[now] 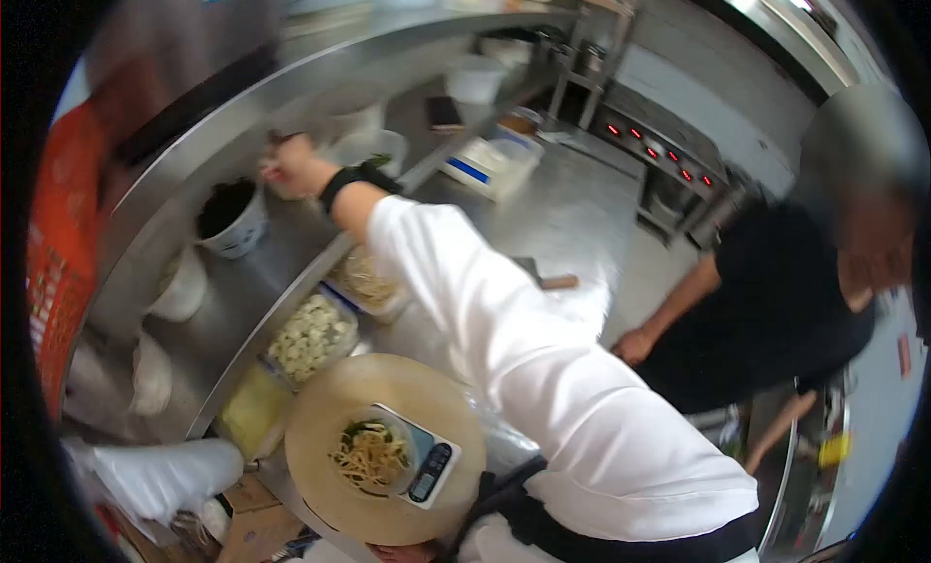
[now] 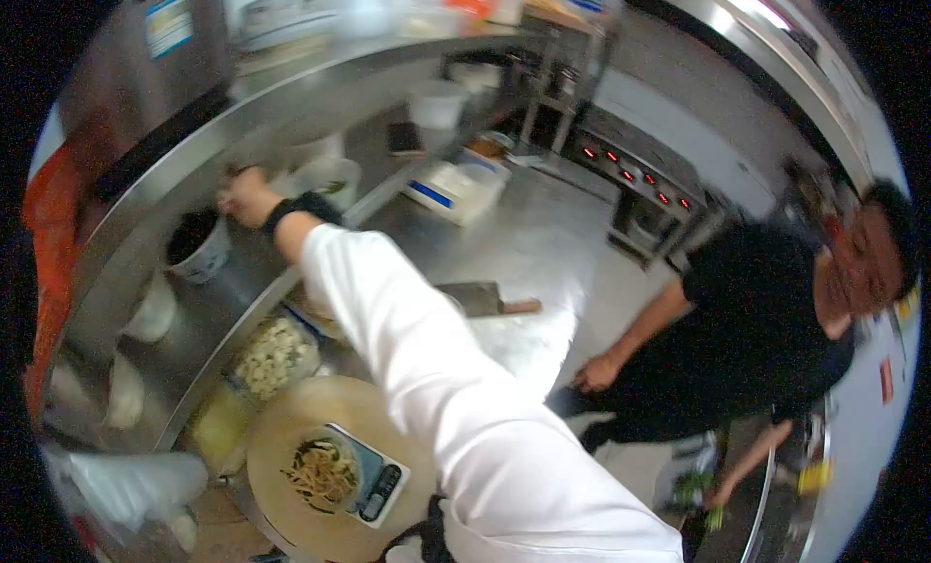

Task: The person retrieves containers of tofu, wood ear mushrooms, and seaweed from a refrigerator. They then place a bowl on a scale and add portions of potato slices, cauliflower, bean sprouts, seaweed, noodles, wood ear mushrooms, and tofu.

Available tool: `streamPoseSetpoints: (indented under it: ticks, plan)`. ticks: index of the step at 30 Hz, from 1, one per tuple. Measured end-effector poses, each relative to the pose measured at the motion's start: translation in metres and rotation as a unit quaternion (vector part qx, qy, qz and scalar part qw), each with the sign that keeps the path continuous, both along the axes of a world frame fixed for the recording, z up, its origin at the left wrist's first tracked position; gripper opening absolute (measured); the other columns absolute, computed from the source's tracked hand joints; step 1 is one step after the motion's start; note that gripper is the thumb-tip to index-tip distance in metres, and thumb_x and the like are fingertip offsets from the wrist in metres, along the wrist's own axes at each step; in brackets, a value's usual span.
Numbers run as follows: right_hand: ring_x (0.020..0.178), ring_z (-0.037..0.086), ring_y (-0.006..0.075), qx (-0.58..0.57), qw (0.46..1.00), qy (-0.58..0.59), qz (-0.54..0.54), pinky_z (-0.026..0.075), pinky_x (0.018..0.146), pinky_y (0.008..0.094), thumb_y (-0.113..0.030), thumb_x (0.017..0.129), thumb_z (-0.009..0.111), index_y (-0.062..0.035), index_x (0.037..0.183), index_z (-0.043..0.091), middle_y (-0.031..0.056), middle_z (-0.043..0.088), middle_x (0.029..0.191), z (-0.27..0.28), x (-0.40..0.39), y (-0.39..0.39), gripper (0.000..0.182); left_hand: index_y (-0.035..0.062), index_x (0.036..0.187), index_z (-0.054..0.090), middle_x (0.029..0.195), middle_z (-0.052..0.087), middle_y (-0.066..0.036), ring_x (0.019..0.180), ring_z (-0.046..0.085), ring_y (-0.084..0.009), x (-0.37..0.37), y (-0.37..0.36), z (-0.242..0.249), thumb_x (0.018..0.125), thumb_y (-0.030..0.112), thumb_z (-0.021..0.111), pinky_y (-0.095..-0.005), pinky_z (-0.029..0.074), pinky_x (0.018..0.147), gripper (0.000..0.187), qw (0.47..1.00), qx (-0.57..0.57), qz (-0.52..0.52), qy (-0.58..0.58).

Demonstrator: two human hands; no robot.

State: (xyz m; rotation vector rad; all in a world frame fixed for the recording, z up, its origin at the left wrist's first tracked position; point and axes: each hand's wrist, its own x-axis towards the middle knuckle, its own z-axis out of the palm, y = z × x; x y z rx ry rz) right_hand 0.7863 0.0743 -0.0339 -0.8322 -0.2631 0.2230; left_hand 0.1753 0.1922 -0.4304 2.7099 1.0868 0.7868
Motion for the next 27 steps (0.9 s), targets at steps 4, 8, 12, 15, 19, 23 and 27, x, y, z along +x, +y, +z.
streamPoseSetpoints:
  ticks: [4,8,12,15,19,23,27]
  plan:
    - [0.051,0.057,0.0203,-0.045,0.999,0.005,-0.007,0.049,0.045,0.0318,-0.01,0.081,0.056,-0.0015,0.101,0.042,0.012,0.057,0.072,0.005,-0.11,0.001,0.025,0.0013,0.119,0.043,0.129,0.04,-0.019,0.118,0.039,-0.0345,-0.016,0.027,-0.026,0.084,0.025,0.041,-0.0437,0.029,0.097,0.042,0.999,0.034,-0.015,0.011]
    - [0.049,0.057,0.0167,-0.155,0.978,-0.141,0.016,0.044,0.04,0.0262,-0.001,0.077,0.059,0.0008,0.089,0.049,0.0115,0.06,0.07,-0.032,-0.235,-0.009,0.016,0.0011,0.12,0.043,0.13,0.04,-0.019,0.118,0.038,-0.0344,-0.028,0.046,-0.041,0.084,0.024,0.04,-0.0439,0.029,0.097,0.042,0.998,0.051,-0.033,0.021]
    - [0.068,0.062,0.0248,-0.367,0.875,-0.316,-0.027,0.049,0.059,0.036,-0.012,0.064,0.07,0.0008,0.087,0.058,0.0149,0.062,0.072,-0.088,-0.35,-0.028,0.029,0.0009,0.12,0.042,0.13,0.039,-0.019,0.119,0.038,-0.0344,-0.038,0.065,-0.05,0.084,0.023,0.04,-0.044,0.028,0.097,0.042,0.996,0.065,-0.061,0.027]
    - [0.077,0.061,0.0282,-0.541,0.798,-0.262,-0.042,0.048,0.068,0.0381,-0.015,0.061,0.072,0.0002,0.084,0.062,0.017,0.062,0.076,-0.126,-0.406,-0.037,0.03,0.0008,0.12,0.042,0.13,0.039,-0.019,0.119,0.038,-0.0344,-0.039,0.074,-0.055,0.084,0.022,0.039,-0.0442,0.028,0.098,0.042,0.993,0.069,-0.092,0.028]
    - [0.089,0.055,0.0292,-0.647,0.683,-0.323,-0.102,0.046,0.077,0.0355,-0.015,0.06,0.071,-0.0002,0.081,0.064,0.0158,0.06,0.087,-0.162,-0.435,-0.035,0.027,0.0006,0.12,0.042,0.131,0.038,-0.019,0.119,0.037,-0.0344,-0.042,0.088,-0.054,0.083,0.021,0.039,-0.0443,0.028,0.098,0.042,0.987,0.074,-0.136,0.044]
    - [0.09,0.053,0.029,-0.612,0.688,-0.352,-0.171,0.045,0.077,0.0363,-0.015,0.059,0.07,-0.0003,0.078,0.062,0.014,0.057,0.086,-0.163,-0.439,-0.039,0.025,0.0004,0.121,0.041,0.131,0.038,-0.019,0.12,0.037,-0.0344,-0.038,0.08,-0.06,0.083,0.02,0.038,-0.0446,0.027,0.098,0.042,0.989,0.053,-0.134,0.044]
    - [0.088,0.051,0.0312,-0.682,0.622,-0.383,0.018,0.043,0.075,0.0396,-0.02,0.061,0.07,-0.0003,0.087,0.058,0.0175,0.054,0.092,-0.123,-0.421,-0.048,0.035,0.0003,0.121,0.041,0.131,0.038,-0.019,0.12,0.036,-0.0344,-0.039,0.082,-0.053,0.083,0.019,0.038,-0.0447,0.027,0.098,0.043,0.995,0.049,-0.079,0.034]
